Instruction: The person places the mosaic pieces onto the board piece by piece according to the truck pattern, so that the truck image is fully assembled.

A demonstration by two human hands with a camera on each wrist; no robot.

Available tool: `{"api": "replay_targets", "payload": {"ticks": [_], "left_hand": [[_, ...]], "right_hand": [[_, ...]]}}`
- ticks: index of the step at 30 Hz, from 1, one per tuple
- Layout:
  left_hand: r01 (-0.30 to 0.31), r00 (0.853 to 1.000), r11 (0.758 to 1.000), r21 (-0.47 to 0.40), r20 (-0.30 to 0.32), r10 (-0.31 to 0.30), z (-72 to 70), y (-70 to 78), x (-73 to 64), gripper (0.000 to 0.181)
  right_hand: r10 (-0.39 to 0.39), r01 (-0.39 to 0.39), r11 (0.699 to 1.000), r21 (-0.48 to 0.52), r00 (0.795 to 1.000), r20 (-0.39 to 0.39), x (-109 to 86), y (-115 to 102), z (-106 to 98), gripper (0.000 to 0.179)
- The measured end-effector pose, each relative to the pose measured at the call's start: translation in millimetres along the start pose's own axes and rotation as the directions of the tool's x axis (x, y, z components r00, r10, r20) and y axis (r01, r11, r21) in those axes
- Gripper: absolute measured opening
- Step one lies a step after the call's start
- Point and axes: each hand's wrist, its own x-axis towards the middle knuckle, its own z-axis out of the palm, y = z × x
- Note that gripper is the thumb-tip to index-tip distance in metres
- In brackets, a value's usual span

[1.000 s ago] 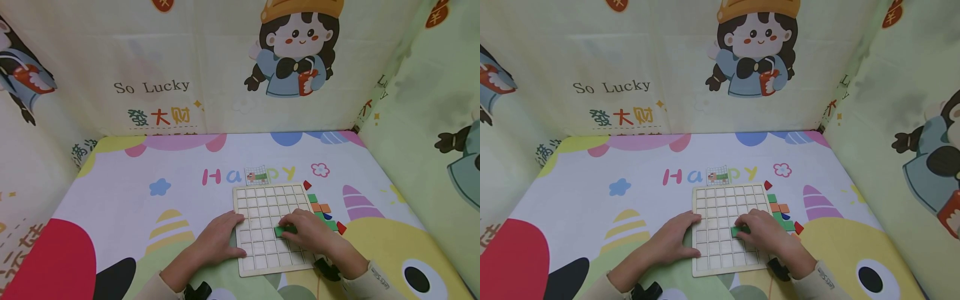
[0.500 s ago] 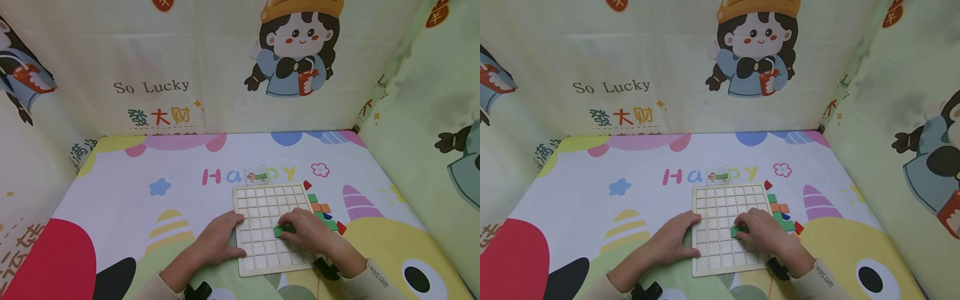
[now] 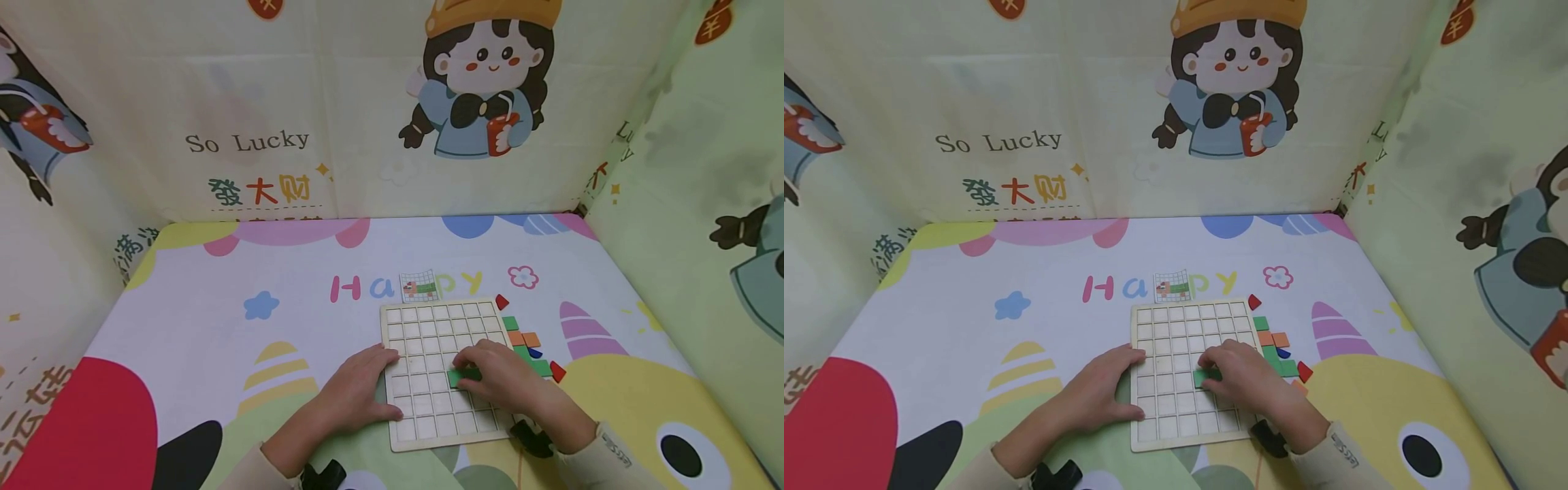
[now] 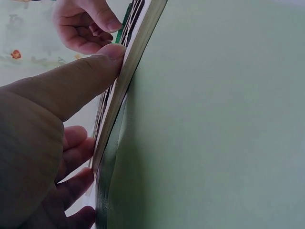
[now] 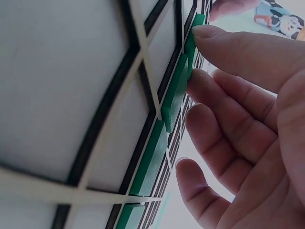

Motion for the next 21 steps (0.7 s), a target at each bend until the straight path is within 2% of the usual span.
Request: {"api": "replay_targets", "payload": {"ticks": [14,21], "left_hand": [[0.011,1.000,1.000,0.002,0.009,-0.012,-1.9,2.1,0.0,0.076],[0.011,1.000,1.000,0.003,0.014,-0.011,-1.8,2.3,-0.6,0.076]], "right_hand": [[0.009,-0.009,1.000,0.017,1.000,0.007,-0.8,-3.0,-0.9,0.021],[0.037,-0.036,0.997,0.074,0.999,-0.013,-4.3,2.2,-2.2,0.024]]}}
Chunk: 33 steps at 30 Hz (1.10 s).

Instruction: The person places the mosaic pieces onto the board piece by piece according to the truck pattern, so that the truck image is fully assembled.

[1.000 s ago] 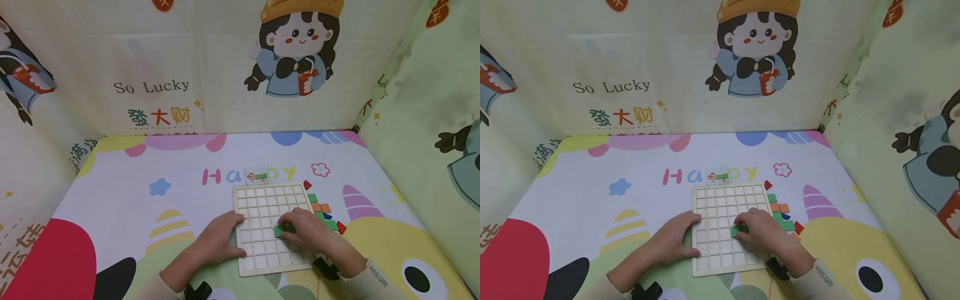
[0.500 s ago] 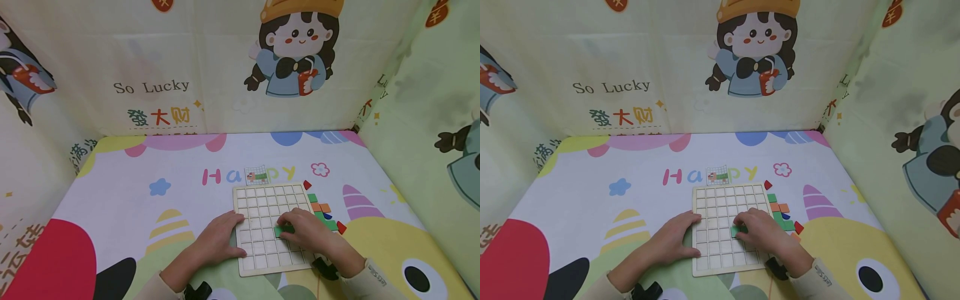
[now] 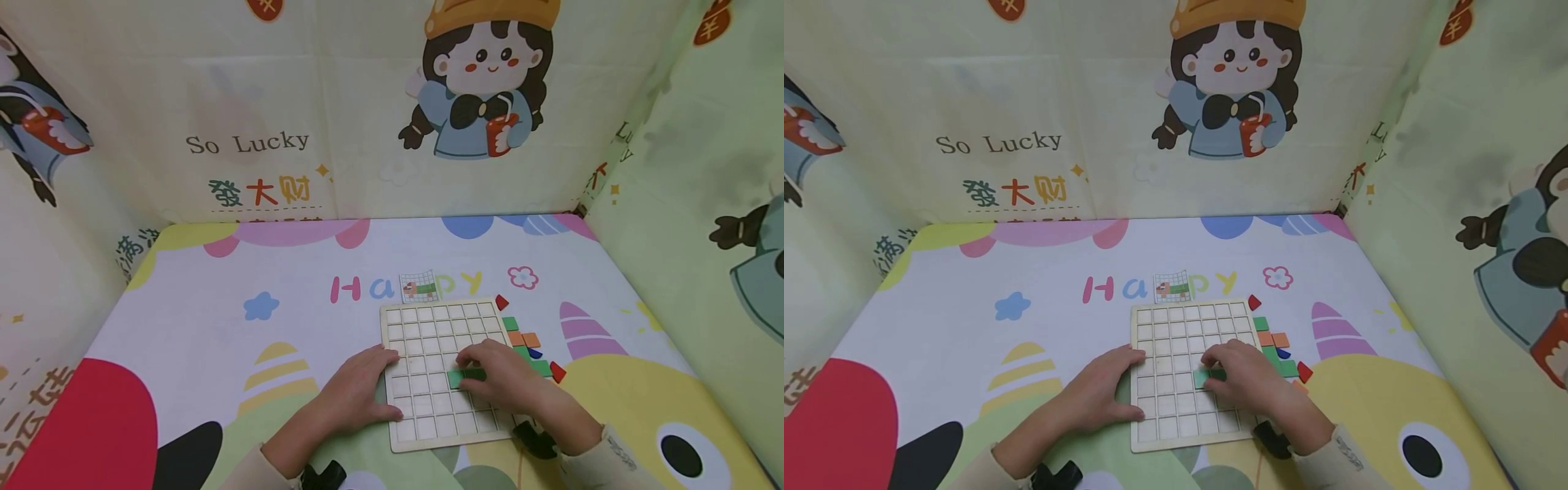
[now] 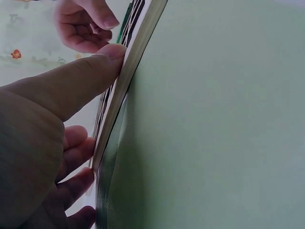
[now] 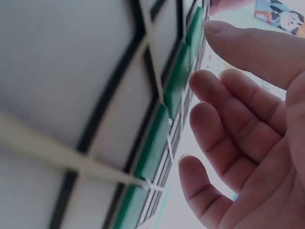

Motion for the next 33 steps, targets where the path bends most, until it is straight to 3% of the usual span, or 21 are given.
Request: {"api": "replay_targets", "payload": {"ticks": [8,18,23,33], "left_hand": [[0.002,1.000,1.000,-0.001,0.001,-0.002,0.1,0.2,0.0,0.077],[0.005,1.000,1.000,0.003,0.001,-0.005,0.6,0.0,0.5,0.077],[0.003,1.000,1.000,0.003,-0.002,-0.003,0.4,0.2,0.3,0.077],[0.004,1.000,1.000,-0.001,-0.003,-0.004,0.6,-0.1,0.0,0.077]], "right_hand": [[0.031,-0.027,0.999,0.041,0.996,-0.083,-14.3,11.6,-16.2,0.028],[0.167,-0.161,0.985,0.056,0.979,-0.114,-27.3,34.3,-37.3,0.035],[0.180,-0.175,0.984,0.042,0.971,-0.159,-33.3,48.1,-41.5,0.035],[0.216,-0.212,0.976,0.044,0.965,-0.150,-36.9,69.3,-42.8,0.034]]}}
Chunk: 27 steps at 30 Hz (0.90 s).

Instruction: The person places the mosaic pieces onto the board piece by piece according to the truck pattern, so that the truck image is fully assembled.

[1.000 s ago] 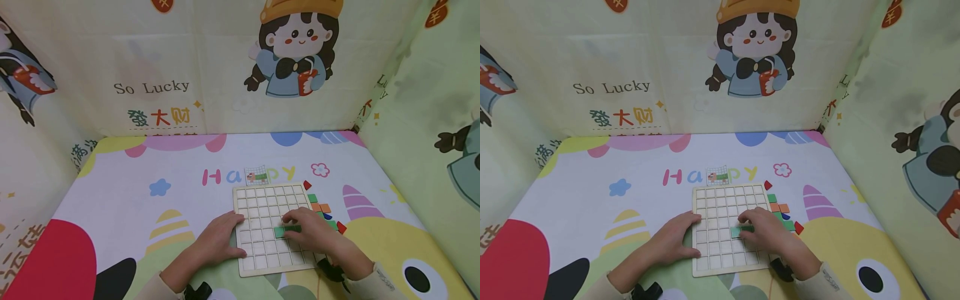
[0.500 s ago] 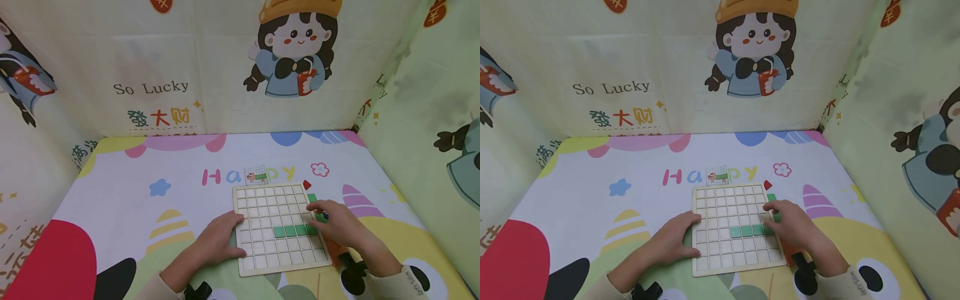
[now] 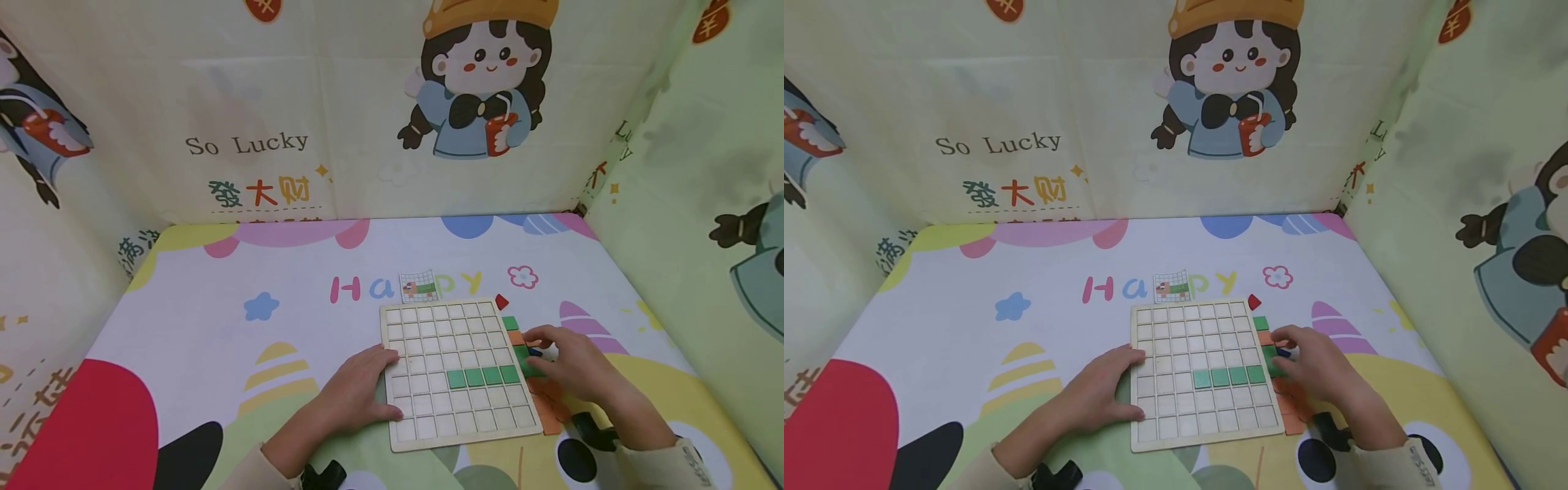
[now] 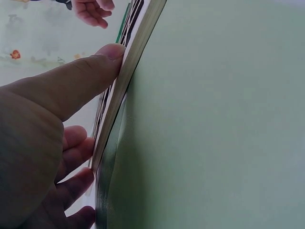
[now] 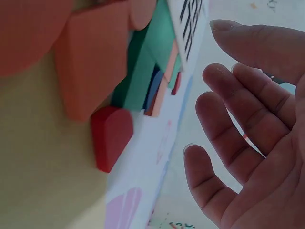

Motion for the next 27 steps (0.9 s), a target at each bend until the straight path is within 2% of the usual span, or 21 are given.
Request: {"api": "replay_targets", "payload": {"ticks": [19,27], "left_hand": [[-0.005,1.000,1.000,0.006,0.002,0.005,0.5,-0.1,-0.4,0.077],[0.000,1.000,1.000,0.010,0.005,0.000,0.0,0.4,-0.5,0.078]], "right_hand": [[0.005,-0.005,1.000,0.018,1.000,0.011,23.6,6.4,0.2,0.042],[0.054,-0.056,0.998,0.019,0.997,0.060,39.0,8.7,-1.2,0.047]]}}
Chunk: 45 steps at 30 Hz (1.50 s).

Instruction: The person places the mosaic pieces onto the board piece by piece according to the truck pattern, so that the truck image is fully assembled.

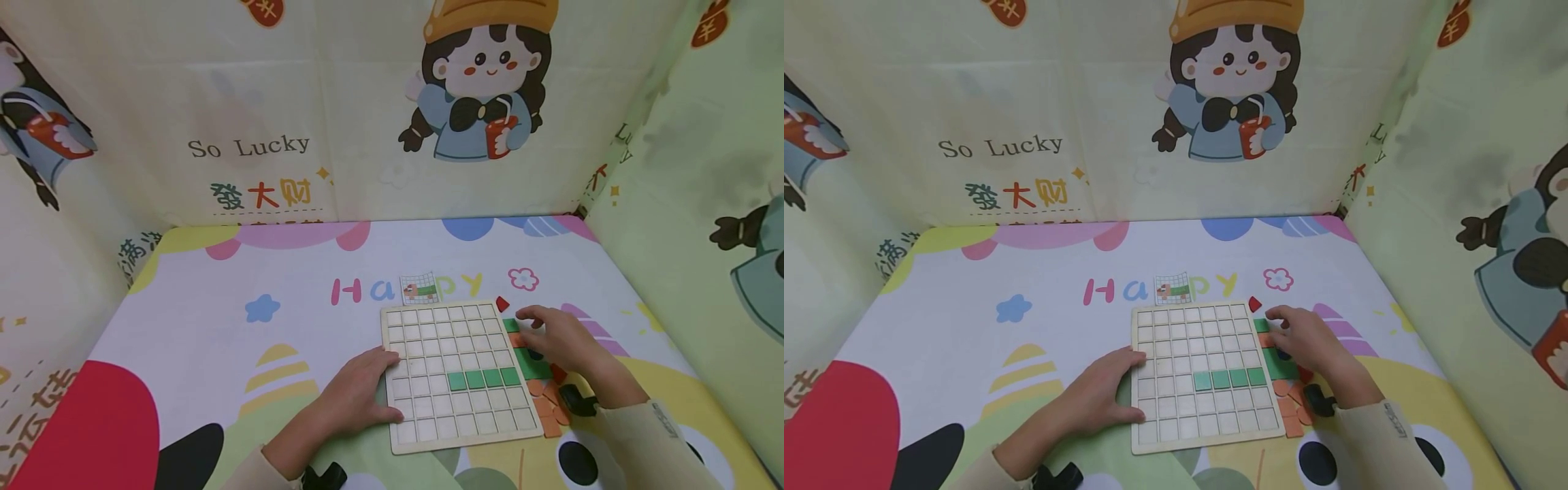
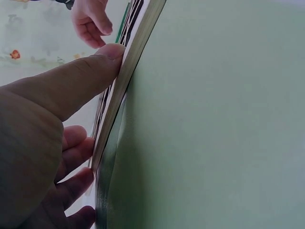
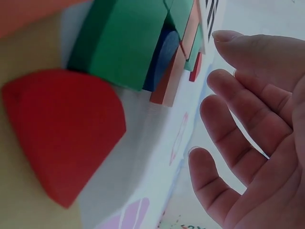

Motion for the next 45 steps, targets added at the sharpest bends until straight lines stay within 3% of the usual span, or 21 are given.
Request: {"api": "replay_targets", "payload": {"ticks": [5,16,31,45], "left_hand": [[0.002,1.000,1.000,-0.002,0.001,-0.002,0.4,-0.1,0.5,0.077],[0.006,1.000,1.000,-0.001,0.011,-0.006,-0.3,0.4,0.2,0.077],[-0.015,1.000,1.000,0.000,-0.013,0.015,-0.2,-0.7,0.2,0.077],[0.009,1.000,1.000,-0.012,0.004,-0.009,0.9,-1.5,0.9,0.079]], "right_hand": [[0.039,-0.039,0.999,0.001,0.999,0.016,7.0,2.2,2.5,0.044],[-0.018,0.017,0.999,-0.052,1.000,-0.009,11.2,2.5,8.2,0.036],[0.044,-0.043,0.997,-0.056,0.999,0.017,20.3,3.1,6.2,0.040],[0.038,-0.035,0.995,-0.088,0.999,0.032,27.1,6.0,4.9,0.039]]}}
